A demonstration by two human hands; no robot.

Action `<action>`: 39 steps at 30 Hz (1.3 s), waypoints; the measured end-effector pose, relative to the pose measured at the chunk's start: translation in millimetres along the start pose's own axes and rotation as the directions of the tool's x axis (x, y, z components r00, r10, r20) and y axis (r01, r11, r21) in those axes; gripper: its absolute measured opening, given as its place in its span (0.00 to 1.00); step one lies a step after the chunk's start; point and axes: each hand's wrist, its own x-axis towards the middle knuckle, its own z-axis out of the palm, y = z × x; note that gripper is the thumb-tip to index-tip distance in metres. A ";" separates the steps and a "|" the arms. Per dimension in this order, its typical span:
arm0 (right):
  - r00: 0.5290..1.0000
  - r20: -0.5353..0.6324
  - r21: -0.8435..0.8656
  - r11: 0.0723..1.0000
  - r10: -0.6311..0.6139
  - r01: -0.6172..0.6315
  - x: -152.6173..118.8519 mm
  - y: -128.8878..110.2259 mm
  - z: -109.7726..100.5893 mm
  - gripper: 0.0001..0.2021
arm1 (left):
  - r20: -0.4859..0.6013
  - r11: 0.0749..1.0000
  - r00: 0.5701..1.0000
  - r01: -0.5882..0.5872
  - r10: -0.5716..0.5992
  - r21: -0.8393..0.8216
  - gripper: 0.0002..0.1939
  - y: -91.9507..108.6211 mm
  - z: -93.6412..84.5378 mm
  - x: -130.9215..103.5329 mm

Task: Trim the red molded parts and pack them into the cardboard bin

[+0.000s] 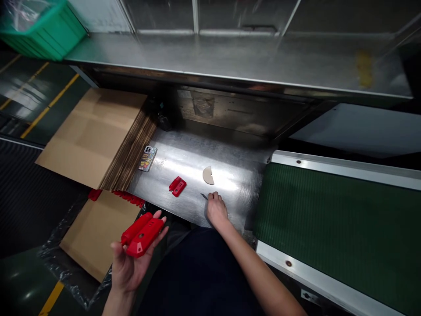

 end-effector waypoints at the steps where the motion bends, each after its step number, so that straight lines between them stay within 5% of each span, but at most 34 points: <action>1: 1.000 -0.019 -0.002 1.000 0.014 -0.014 4.8 -4.0 -5.4 0.17 | 0.019 0.998 1.000 0.003 -0.002 -0.063 0.40 -1.3 -0.1 1.6; 6: 0.978 -0.121 0.036 0.985 0.171 -0.168 59.1 -26.0 -36.0 0.22 | 0.135 0.989 0.991 0.000 0.020 -0.146 0.37 1.3 5.0 9.1; 10: 0.957 -0.063 0.108 0.956 0.282 -0.274 101.9 -32.1 -46.4 0.32 | 0.180 0.995 0.984 0.007 0.011 -0.100 0.40 5.2 5.6 9.7; 13: 0.968 0.021 0.190 0.950 0.250 -0.249 104.3 -28.9 -51.2 0.27 | 0.201 0.988 0.978 -0.024 0.055 -0.152 0.43 6.1 4.5 8.0; 18: 0.985 0.168 0.432 0.895 0.040 -0.109 50.0 -40.9 -61.1 0.23 | 0.081 0.946 0.989 -0.097 0.127 -0.308 0.45 6.7 6.4 8.8; 24: 0.933 0.127 0.836 0.542 -0.337 0.082 -46.3 -83.2 -81.7 0.18 | -0.002 0.954 0.998 -0.063 0.065 -0.292 0.38 15.4 9.8 13.2; 29: 0.910 -0.032 0.771 0.569 -0.412 0.285 -79.8 -97.6 -104.6 0.15 | -0.029 0.953 0.999 -0.027 0.019 -0.300 0.39 18.9 17.8 18.8; 39: 0.874 -0.001 0.782 0.544 -0.487 0.304 -101.2 -110.2 -105.3 0.11 | -0.195 0.951 0.979 -0.116 0.060 -0.287 0.35 9.3 27.6 32.3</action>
